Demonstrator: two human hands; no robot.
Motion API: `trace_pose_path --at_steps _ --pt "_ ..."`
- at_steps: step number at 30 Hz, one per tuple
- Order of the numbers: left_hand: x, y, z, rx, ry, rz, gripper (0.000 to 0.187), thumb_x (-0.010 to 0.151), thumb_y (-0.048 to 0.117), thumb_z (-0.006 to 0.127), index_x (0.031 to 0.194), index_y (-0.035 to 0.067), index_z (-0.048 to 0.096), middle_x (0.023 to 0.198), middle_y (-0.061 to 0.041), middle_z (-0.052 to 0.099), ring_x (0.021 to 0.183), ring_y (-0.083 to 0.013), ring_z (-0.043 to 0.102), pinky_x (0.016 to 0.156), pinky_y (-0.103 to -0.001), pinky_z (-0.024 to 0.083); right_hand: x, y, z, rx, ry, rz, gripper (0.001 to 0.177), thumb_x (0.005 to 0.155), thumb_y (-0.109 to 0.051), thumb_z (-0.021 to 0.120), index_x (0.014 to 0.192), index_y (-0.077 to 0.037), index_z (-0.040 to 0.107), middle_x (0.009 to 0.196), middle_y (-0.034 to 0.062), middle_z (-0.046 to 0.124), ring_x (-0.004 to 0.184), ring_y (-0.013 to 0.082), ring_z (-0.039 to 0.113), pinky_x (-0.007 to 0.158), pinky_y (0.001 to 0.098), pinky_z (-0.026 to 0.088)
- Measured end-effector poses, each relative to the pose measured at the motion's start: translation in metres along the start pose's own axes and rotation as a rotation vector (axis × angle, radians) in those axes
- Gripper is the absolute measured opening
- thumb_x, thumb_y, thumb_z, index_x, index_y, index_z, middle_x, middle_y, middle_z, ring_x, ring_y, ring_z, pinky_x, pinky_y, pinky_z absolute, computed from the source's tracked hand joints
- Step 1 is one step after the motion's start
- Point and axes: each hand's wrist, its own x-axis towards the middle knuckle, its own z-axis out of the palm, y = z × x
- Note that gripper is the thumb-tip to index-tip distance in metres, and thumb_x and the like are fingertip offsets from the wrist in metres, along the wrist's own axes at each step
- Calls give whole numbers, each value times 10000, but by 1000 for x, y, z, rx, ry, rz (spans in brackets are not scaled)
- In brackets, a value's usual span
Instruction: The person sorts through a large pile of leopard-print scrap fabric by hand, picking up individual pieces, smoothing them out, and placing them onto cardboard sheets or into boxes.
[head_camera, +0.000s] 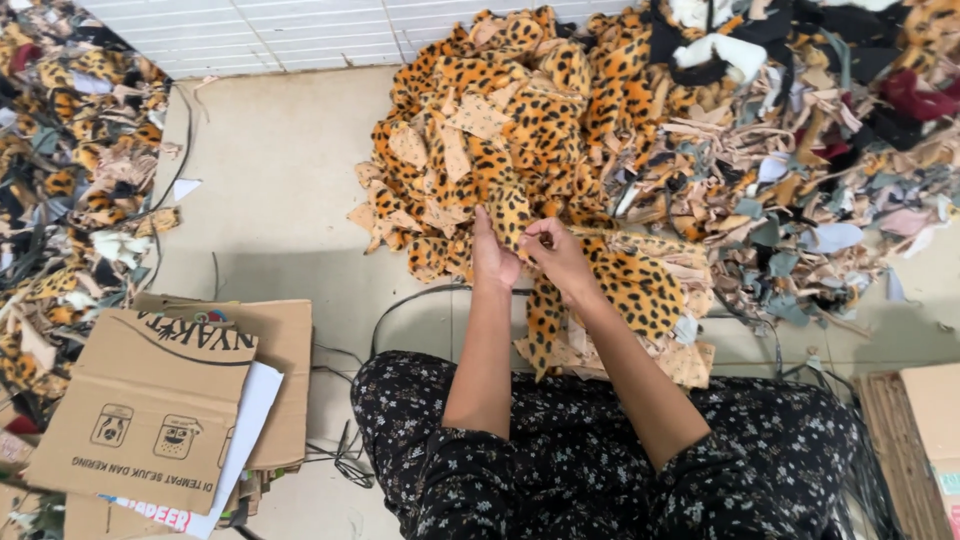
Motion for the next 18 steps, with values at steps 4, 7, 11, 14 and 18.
trace_pose_path --at_steps 4,7,11,14,18 --pt "56 -35 -48 9 -66 102 297 996 201 704 1248 63 628 1262 -232 667 1152 -397 660 944 -546 568 -35 -13 -44 -19 -59 -48 559 940 -228 765 1354 8 472 1029 185 589 968 247 610 784 369 573" --pt "56 -45 -51 23 -130 99 194 950 153 746 1136 120 701 1155 -155 735 1073 -311 715 914 -463 611 -54 -21 -80 2 3 -88 577 928 -184 762 1373 63 490 1069 193 581 1019 241 552 840 365 581" --pt "-1 -44 -50 191 -95 77 140 916 143 780 1006 160 673 984 -80 763 848 -234 758 665 -318 627 -105 -41 -122 -88 -20 -9 457 959 -273 724 1284 30 616 1132 233 627 1042 276 595 863 433 550" --pt "-65 -45 -50 413 -53 89 207 934 125 749 1099 120 625 1065 -74 681 904 -226 719 737 -327 635 -137 -39 -153 -201 -29 65 370 953 -248 723 1180 40 683 1042 239 656 974 302 620 821 454 536" --pt "-100 -71 -108 768 -32 85 207 919 57 731 1108 75 650 1116 -108 576 876 -214 683 740 -328 661 -170 -19 -180 -305 -68 162 188 948 -164 723 1005 13 747 864 189 697 824 294 659 740 411 511"
